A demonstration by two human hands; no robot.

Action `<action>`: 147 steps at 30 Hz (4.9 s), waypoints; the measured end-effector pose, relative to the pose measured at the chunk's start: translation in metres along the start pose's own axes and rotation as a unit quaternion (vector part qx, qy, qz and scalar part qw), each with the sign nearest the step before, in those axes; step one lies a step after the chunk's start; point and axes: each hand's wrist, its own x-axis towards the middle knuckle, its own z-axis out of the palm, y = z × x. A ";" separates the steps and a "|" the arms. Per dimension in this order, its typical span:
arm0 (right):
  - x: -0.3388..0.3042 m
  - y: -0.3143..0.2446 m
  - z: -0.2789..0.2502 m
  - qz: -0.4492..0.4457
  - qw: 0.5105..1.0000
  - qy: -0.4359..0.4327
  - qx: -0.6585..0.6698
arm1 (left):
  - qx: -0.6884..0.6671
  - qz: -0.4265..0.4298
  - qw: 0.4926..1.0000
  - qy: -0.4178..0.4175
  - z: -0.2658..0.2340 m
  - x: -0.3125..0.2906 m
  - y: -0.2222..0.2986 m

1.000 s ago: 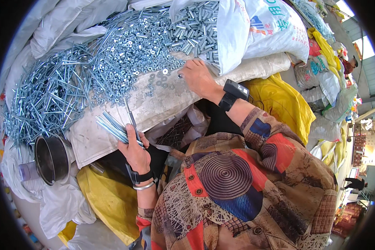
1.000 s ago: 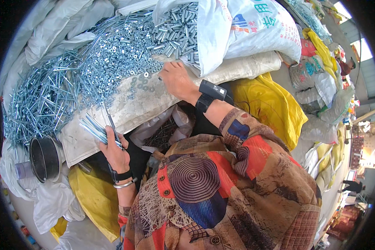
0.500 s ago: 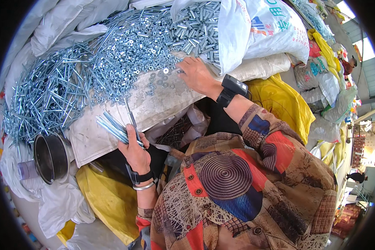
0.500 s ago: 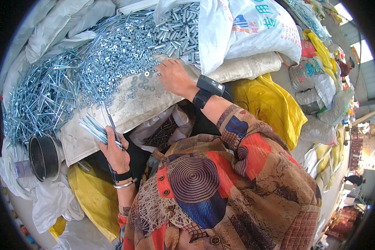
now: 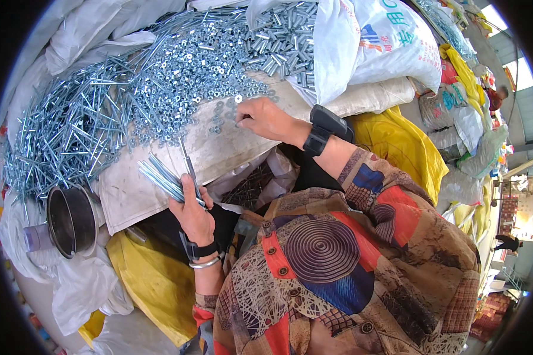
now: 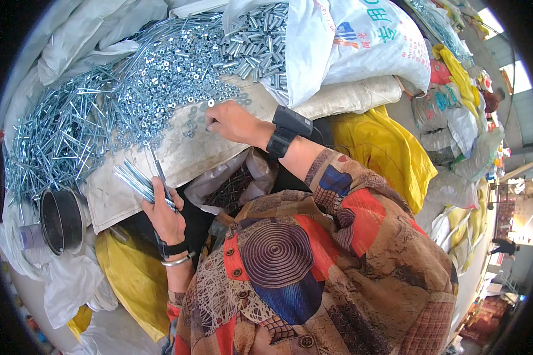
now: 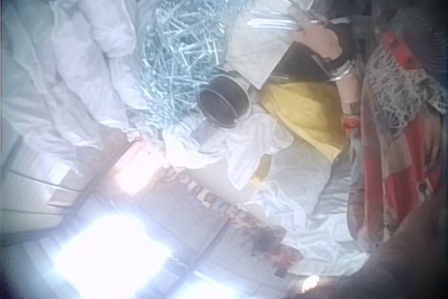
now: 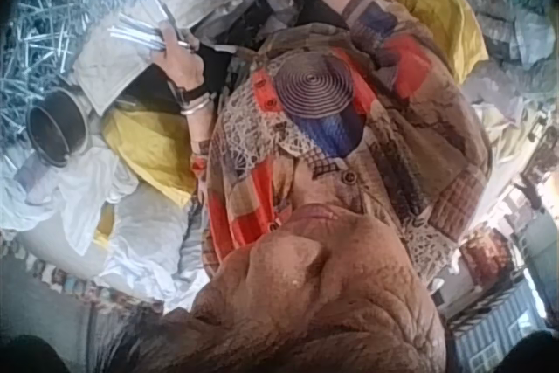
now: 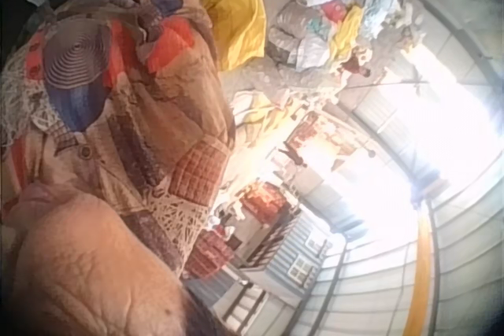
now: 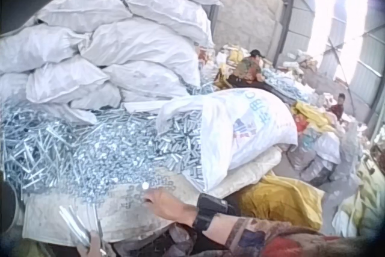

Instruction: Assembling metal bolts by adding washers and nuts.

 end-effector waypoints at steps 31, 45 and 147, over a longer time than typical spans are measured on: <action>0.037 -0.021 0.031 -0.032 0.999 -0.039 0.012 | 0.037 -0.014 0.999 -0.027 -0.007 0.002 -0.012; 0.025 -0.023 0.030 -0.085 0.995 0.023 0.039 | 0.088 -0.016 0.994 -0.055 -0.011 0.002 -0.023; 0.004 -0.065 0.028 -0.094 0.980 0.040 0.170 | 0.182 0.131 0.961 -0.163 0.028 0.029 0.041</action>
